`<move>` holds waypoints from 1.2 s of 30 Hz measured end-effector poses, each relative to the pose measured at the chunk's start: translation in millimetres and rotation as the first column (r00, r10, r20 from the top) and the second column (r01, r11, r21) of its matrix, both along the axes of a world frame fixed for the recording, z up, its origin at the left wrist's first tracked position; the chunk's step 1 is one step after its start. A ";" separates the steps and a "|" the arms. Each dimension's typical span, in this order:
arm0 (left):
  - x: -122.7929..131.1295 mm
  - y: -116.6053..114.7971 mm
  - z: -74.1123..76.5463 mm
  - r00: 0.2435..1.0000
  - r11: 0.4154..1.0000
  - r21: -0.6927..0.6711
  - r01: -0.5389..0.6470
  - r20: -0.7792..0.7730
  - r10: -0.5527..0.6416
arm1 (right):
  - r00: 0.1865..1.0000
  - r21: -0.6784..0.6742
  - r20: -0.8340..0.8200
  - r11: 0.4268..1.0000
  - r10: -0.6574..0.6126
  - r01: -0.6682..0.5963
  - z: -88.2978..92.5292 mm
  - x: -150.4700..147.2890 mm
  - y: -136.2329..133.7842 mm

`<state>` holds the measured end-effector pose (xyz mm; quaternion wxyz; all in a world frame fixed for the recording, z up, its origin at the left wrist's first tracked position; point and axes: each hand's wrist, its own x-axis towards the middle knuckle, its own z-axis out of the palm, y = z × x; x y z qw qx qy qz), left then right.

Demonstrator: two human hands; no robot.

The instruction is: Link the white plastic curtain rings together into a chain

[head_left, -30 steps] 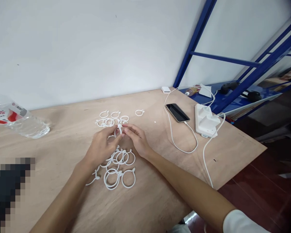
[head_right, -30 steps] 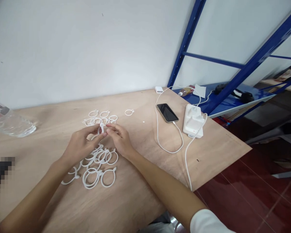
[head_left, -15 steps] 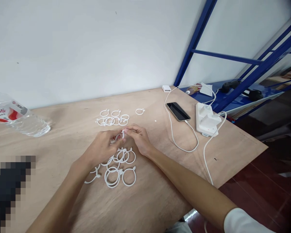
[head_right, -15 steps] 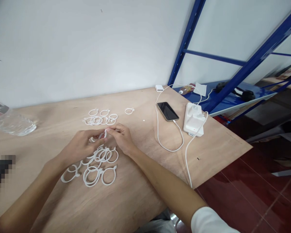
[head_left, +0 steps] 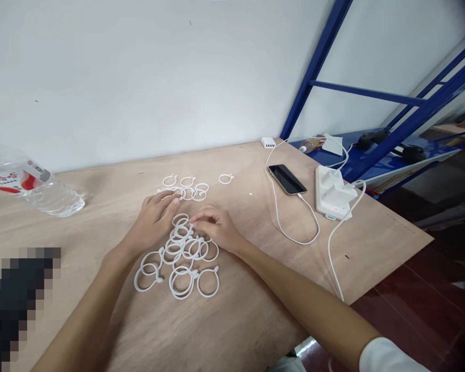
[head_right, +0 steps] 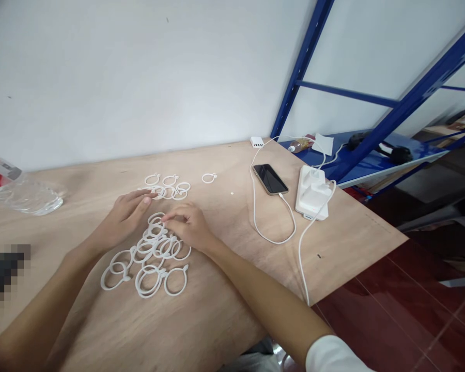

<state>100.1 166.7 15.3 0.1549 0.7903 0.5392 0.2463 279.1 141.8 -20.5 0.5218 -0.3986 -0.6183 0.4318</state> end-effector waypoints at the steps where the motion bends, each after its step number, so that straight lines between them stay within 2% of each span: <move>1: -3.0 3.4 -7.6 0.999 1.000 0.018 -0.025 -0.039 0.025 | 0.998 0.029 0.049 0.999 0.033 -0.034 0.9 -0.4 -1.0; 4: -7.8 10.4 -26.4 0.986 0.997 0.007 -0.077 -0.150 0.077 | 0.990 0.064 0.124 0.995 0.062 -0.070 3.4 -1.0 -3.2; 7: -7.0 12.0 -33.5 0.971 0.991 -0.015 -0.132 -0.204 0.126 | 0.992 0.052 0.116 0.998 0.041 -0.048 4.4 -1.0 -4.0; 13: -3.8 11.5 -26.0 0.976 0.989 0.116 -0.096 -0.182 0.116 | 0.995 0.019 0.101 1.000 0.005 -0.007 2.1 -0.5 -3.1; 18: -4.3 12.7 -24.8 0.988 0.989 0.146 -0.036 -0.142 0.057 | 0.997 0.017 0.073 1.000 -0.016 0.015 3.6 -0.6 -2.7; 24: -7.2 13.5 -27.1 0.997 0.989 0.135 -0.052 -0.041 0.058 | 0.997 -0.009 0.067 1.000 -0.026 0.027 4.1 -0.8 -3.4; 28: -3.1 9.0 -18.0 0.976 0.972 0.138 -0.189 0.135 0.170 | 0.997 -0.029 0.057 0.998 -0.059 0.061 1.9 -0.9 -2.9; 31: 4.3 2.5 -2.3 0.920 0.956 0.029 -0.291 0.282 0.271 | 0.995 -0.084 0.022 0.992 -0.097 0.098 -0.4 -1.1 -1.2; 33: 10.3 -2.1 8.8 0.915 0.964 -0.074 -0.257 0.303 0.267 | 0.993 -0.110 -0.014 0.987 -0.119 0.116 -2.2 -1.8 -0.2; 36: 19.1 -8.6 20.8 0.962 0.976 -0.194 -0.103 0.232 0.147 | 0.991 -0.095 -0.048 0.988 -0.127 0.122 -4.5 -3.4 0.3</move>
